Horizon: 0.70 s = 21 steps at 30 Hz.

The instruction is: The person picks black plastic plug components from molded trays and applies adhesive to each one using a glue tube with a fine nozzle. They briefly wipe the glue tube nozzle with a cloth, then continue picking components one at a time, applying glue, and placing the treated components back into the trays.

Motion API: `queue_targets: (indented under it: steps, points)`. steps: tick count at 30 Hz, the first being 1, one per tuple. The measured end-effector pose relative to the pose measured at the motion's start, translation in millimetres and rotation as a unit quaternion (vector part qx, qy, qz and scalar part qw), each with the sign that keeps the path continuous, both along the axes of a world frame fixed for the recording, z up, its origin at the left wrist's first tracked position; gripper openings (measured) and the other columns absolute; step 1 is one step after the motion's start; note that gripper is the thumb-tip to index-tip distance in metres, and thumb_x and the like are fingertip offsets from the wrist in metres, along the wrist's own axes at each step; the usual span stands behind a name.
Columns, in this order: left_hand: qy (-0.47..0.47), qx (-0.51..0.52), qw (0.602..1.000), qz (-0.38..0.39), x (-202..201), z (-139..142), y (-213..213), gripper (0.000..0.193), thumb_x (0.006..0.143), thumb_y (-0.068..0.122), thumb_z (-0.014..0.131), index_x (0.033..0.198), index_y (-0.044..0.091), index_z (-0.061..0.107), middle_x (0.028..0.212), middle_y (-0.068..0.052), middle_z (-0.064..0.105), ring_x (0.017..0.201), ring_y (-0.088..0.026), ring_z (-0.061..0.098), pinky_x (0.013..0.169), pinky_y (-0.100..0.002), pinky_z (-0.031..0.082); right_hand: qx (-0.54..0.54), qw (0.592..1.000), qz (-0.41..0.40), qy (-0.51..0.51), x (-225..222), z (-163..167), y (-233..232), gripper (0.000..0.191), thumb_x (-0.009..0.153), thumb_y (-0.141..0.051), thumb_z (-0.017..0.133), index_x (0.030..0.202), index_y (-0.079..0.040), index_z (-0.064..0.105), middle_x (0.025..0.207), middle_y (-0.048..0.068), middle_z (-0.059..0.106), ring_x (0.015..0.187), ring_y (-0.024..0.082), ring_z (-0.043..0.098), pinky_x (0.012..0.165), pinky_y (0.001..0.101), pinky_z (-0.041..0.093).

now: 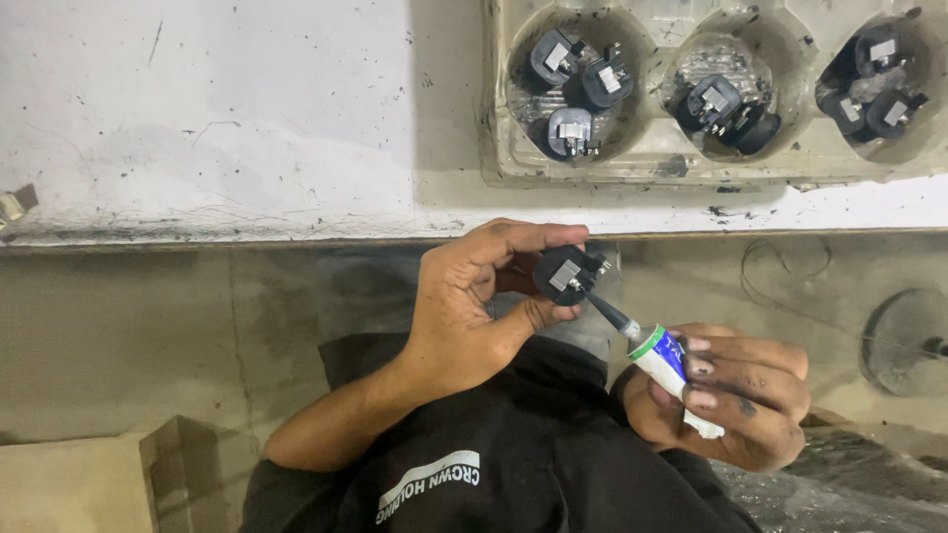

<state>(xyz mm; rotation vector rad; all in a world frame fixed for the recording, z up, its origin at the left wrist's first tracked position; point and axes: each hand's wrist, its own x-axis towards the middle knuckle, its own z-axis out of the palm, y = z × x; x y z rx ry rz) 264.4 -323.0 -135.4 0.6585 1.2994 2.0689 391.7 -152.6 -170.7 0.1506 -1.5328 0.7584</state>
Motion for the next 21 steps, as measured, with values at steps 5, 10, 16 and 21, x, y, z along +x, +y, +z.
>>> queue_targets:
  steps: [5,10,16,21]
  points:
    - [-0.095,0.018,0.995,-0.035,5.3,-5.2,0.9,0.049,0.093,-0.006,0.078,0.140,0.000,0.063,0.128,-0.009,0.071,0.113,-0.013,0.070,0.100,-0.028,0.062,-0.034,0.998,0.010,-0.054,0.8,6.2,-8.4,0.027,0.083,-0.008,0.085,0.093,-0.007,0.060,0.088,0.007,0.060,0.085,0.021,0.066,0.062,0.0321,0.067]
    - [-0.135,0.082,0.986,-0.061,15.4,-9.8,-1.5,0.046,0.099,0.009,0.081,0.140,0.000,0.063,0.127,-0.004,0.066,0.113,-0.009,0.066,0.105,-0.027,0.058,-0.108,0.992,-0.049,0.031,-12.0,5.1,-25.5,0.032,0.092,-0.013,0.082,0.101,-0.008,0.051,0.090,0.006,0.056,0.081,0.019,0.062,0.059,0.0315,0.066]
    - [-0.207,0.097,0.967,-0.114,20.4,-13.5,-2.3,0.055,0.098,0.019,0.080,0.146,-0.001,0.061,0.124,-0.005,0.070,0.106,-0.010,0.067,0.100,-0.029,0.060,-0.037,0.998,-0.047,0.032,-23.8,10.7,-21.2,0.032,0.092,-0.014,0.079,0.099,-0.008,0.048,0.088,0.006,0.052,0.076,0.018,0.061,0.051,0.0273,0.063]
    - [-0.177,0.086,0.973,-0.124,20.4,-15.9,-6.1,0.052,0.102,0.021,0.079,0.144,-0.003,0.060,0.126,-0.007,0.069,0.110,-0.010,0.067,0.100,-0.026,0.059,-0.031,0.997,-0.064,0.017,-20.8,6.4,-18.3,0.029,0.089,-0.016,0.080,0.094,-0.009,0.052,0.085,0.003,0.054,0.075,0.016,0.061,0.053,0.0251,0.061]
